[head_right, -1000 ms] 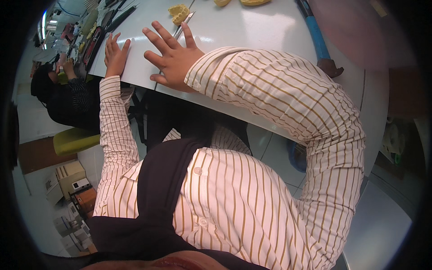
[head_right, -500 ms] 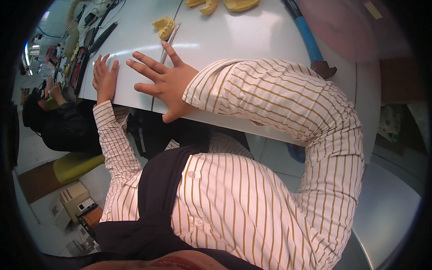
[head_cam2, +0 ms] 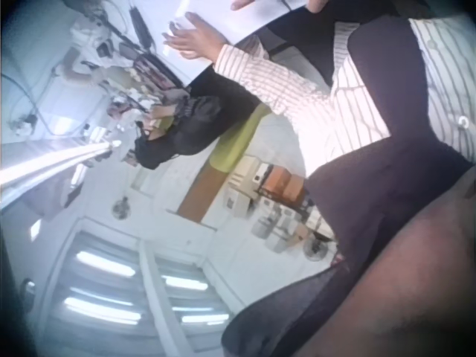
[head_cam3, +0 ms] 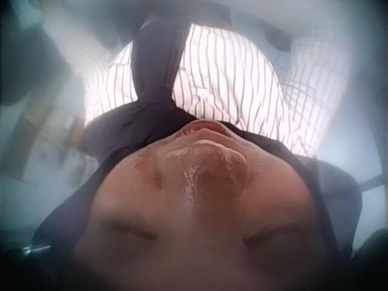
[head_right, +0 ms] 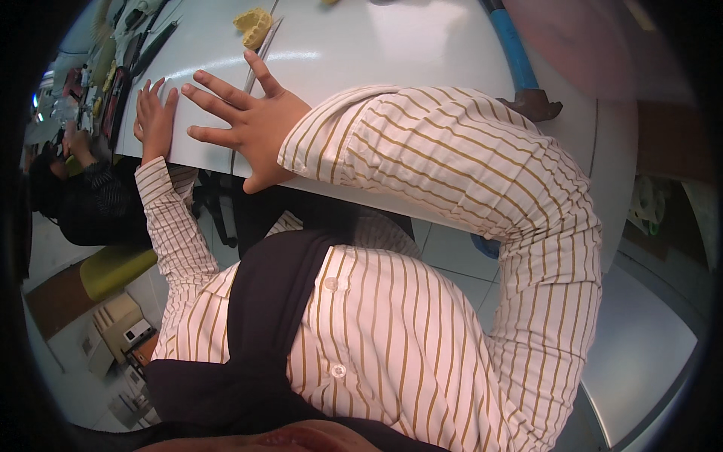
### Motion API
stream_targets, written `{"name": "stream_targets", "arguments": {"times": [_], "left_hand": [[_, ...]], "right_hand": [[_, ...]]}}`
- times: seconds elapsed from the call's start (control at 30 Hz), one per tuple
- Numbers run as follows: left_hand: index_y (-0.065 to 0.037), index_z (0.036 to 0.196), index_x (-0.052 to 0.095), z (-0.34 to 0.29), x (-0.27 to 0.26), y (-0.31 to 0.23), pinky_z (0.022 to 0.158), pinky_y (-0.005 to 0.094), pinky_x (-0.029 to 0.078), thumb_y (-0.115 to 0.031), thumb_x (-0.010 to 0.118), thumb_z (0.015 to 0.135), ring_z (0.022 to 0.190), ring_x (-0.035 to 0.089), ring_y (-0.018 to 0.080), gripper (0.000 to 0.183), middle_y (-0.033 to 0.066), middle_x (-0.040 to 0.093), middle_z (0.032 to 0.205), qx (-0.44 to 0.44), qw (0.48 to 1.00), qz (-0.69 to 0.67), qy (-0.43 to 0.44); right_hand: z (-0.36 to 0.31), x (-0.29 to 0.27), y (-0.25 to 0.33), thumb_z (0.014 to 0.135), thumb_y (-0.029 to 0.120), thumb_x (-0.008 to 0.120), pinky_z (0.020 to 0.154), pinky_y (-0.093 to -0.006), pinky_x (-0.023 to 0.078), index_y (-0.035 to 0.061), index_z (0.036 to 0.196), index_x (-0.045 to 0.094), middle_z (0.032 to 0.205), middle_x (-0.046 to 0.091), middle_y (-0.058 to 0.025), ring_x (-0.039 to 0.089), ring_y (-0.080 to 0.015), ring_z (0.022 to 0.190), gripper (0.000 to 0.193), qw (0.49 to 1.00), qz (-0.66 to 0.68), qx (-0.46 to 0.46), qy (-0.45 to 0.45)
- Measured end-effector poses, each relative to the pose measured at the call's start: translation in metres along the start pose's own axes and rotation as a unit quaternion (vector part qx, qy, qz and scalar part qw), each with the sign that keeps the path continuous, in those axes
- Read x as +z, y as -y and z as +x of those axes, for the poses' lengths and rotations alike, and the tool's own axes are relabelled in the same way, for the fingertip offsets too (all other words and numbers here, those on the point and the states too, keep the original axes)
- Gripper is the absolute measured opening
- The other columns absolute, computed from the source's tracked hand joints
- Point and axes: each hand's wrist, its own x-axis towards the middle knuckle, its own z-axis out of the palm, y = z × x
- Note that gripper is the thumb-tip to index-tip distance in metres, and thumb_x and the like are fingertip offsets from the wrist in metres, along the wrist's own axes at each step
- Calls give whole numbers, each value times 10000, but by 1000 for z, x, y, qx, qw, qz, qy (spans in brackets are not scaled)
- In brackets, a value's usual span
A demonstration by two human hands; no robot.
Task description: The person carves a yellow dental mold using a metal carving tool, carefully shaping the edges and inner surfaces. They then switch to a blue pen to mark specific areas on the mold while holding it in their left hand.
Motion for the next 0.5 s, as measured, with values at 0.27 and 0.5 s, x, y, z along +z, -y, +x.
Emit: {"name": "stream_targets", "arguments": {"times": [0.27,0.5], "left_hand": [[-214,1333,370,-11,-10,-26,1031,582,82,-558,383,901,1381,142,227,553,40,252,1461,-16,999,12,50],[-165,1323,372,-19,-18,-32,1033,579,76,-548,392,904,1362,188,249,567,80,243,1452,-14,998,-14,65]], "right_hand": [[-8,-15,0,646,536,621,1030,-615,-152,282,1413,291,1531,12,-69,-61,-207,1411,873,998,11,15,60],[-4,-15,3,758,548,586,1100,-524,-48,223,1351,379,1521,62,-103,-28,-254,1410,707,996,81,28,35]]}}
